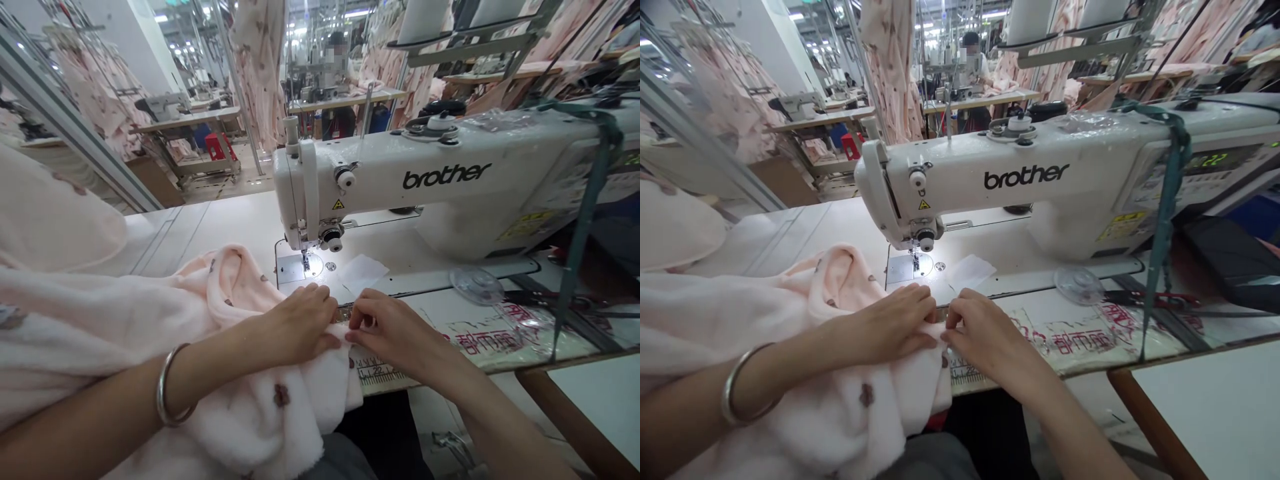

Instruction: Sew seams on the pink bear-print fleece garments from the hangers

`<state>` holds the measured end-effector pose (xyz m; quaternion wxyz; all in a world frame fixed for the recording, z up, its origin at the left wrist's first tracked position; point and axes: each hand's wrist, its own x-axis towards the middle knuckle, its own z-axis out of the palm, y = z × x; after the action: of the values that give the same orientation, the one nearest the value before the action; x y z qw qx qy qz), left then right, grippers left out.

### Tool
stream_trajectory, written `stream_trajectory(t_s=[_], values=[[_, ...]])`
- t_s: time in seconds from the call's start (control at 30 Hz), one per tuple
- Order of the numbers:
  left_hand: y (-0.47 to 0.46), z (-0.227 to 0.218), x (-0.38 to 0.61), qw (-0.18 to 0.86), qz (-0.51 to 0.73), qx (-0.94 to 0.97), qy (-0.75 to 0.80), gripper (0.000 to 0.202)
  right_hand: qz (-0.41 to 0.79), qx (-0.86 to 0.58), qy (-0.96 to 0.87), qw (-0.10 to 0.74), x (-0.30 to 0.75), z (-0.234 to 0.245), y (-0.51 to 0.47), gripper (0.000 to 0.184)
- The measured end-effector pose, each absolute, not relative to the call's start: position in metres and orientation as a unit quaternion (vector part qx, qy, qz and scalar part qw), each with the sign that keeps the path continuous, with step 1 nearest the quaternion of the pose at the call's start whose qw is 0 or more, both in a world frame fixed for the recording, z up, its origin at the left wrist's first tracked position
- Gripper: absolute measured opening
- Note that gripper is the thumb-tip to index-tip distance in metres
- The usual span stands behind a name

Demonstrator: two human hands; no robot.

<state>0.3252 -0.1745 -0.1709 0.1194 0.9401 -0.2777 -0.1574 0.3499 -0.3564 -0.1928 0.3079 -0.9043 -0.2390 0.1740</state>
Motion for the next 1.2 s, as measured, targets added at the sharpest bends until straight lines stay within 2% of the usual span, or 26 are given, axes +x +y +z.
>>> stream_trajectory(t_s=[0.13, 0.23, 0.33, 0.47, 0.63, 0.73, 0.87, 1.1, 1.2], values=[[-0.163, -0.171, 0.325, 0.219, -0.219, 0.92, -0.24, 0.014, 0.243, -0.858, -0.228, 0.39, 0.353, -0.184, -0.36, 0.009], [-0.155, -0.168, 0.324, 0.294, -0.24, 0.903, -0.2, 0.019, 0.308, -0.815, -0.24, 0.428, 0.361, -0.182, -0.361, 0.011], [-0.153, -0.163, 0.324, 0.347, -0.247, 0.889, -0.169, 0.025, 0.324, -0.803, -0.243, 0.437, 0.366, -0.184, -0.361, 0.014], [-0.153, -0.163, 0.325, 0.34, -0.258, 0.894, -0.137, 0.028, 0.303, -0.817, -0.223, 0.436, 0.365, -0.184, -0.357, 0.013], [-0.156, -0.171, 0.319, 0.345, -0.188, 0.908, -0.145, 0.021, 0.276, -0.824, -0.23, 0.438, 0.361, -0.179, -0.361, 0.006], [-0.159, -0.174, 0.315, 0.351, -0.167, 0.909, -0.148, 0.018, 0.311, -0.794, -0.249, 0.46, 0.362, -0.181, -0.368, 0.017], [-0.158, -0.173, 0.321, 0.354, -0.176, 0.912, -0.107, 0.019, 0.363, -0.772, -0.224, 0.47, 0.37, -0.188, -0.366, 0.016], [-0.136, -0.179, 0.371, 0.359, -0.194, 0.912, 0.046, 0.032, 0.322, -0.851, -0.194, 0.366, 0.423, -0.182, -0.321, 0.013], [-0.13, -0.186, 0.385, 0.372, -0.21, 0.901, 0.077, 0.031, 0.3, -0.882, -0.162, 0.325, 0.438, -0.18, -0.304, 0.017]])
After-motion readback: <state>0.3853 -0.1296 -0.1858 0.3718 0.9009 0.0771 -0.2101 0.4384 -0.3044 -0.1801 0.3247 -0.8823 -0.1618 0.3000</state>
